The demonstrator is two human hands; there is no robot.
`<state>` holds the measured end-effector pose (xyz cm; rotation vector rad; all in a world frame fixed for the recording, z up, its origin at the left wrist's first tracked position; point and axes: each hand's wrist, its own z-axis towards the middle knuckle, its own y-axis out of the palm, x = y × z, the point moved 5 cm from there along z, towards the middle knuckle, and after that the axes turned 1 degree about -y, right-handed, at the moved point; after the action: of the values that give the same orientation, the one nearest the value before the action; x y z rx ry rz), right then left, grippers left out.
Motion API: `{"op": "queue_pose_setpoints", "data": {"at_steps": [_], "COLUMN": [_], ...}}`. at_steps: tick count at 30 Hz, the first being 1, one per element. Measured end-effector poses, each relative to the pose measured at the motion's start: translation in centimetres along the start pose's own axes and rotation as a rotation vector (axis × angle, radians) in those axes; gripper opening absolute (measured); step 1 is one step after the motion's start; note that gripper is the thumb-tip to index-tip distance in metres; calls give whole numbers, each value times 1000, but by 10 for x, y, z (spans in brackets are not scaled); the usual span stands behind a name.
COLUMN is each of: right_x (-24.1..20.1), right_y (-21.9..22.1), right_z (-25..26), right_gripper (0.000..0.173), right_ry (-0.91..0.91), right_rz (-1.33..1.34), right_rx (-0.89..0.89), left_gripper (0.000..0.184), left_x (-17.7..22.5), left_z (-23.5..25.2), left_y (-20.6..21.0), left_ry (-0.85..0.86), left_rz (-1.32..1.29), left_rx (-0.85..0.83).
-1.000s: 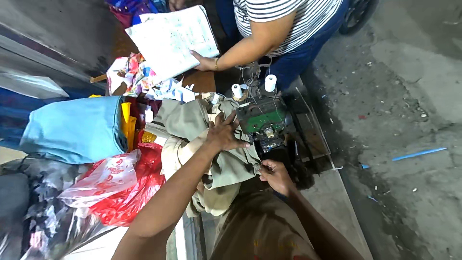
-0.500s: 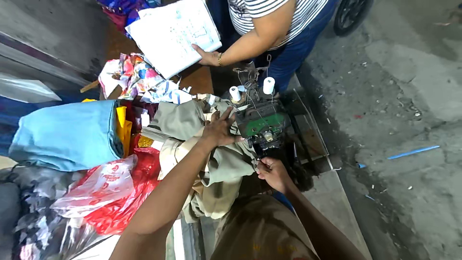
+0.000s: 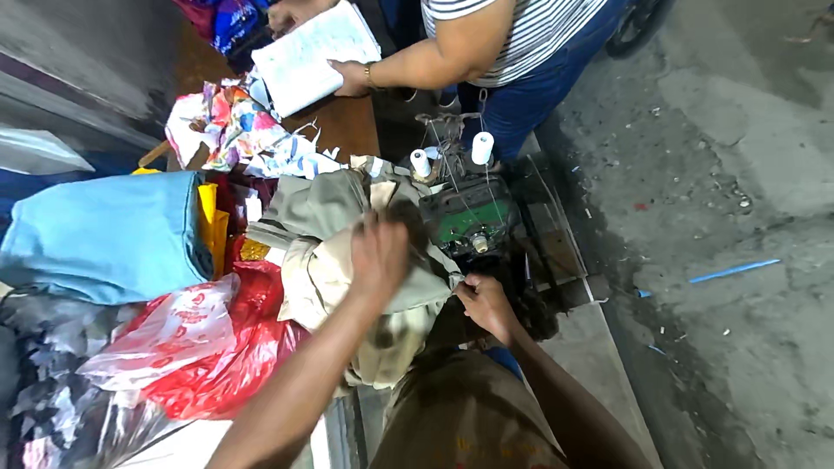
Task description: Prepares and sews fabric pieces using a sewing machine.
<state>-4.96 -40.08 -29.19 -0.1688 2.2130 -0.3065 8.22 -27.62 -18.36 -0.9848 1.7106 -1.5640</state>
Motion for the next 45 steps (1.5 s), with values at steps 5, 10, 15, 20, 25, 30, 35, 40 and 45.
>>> {"op": "queue_pose_setpoints", "data": {"at_steps": [5, 10, 15, 20, 25, 30, 35, 40, 45], "right_x": [-7, 6, 1, 2, 2, 2, -1, 0, 42], "right_y": [1, 4, 4, 2, 2, 4, 3, -1, -69], "right_z": [-4, -1, -1, 0, 5, 8, 16, 14, -47], "right_gripper": [23, 39, 30, 24, 20, 21, 20, 30, 38], "right_ry": [-70, -43, -32, -51, -45, -73, -102, -166, -32], "right_rz": [-57, 96, 249, 293, 281, 261, 251, 108, -476], "right_rx": [69, 105, 135, 141, 160, 198, 228, 207, 250], "left_gripper": [30, 35, 41, 45, 47, 46, 58, 55, 59], "left_x": [57, 14, 13, 13, 11, 9, 2, -1, -10], "left_z": [-71, -55, -46, -42, -36, -32, -25, -25, -13], "left_y": [45, 70, 74, 75, 75, 74, 76, 78, 74], "left_ry": [550, 419, 329, 283, 247, 239, 242, 239, 233], "left_rz": [-179, -146, -246, -224, -208, -216, -238, -259, -271], "left_rx": [154, 79, -41, -88, -111, -85, -97, -107, -155]}}
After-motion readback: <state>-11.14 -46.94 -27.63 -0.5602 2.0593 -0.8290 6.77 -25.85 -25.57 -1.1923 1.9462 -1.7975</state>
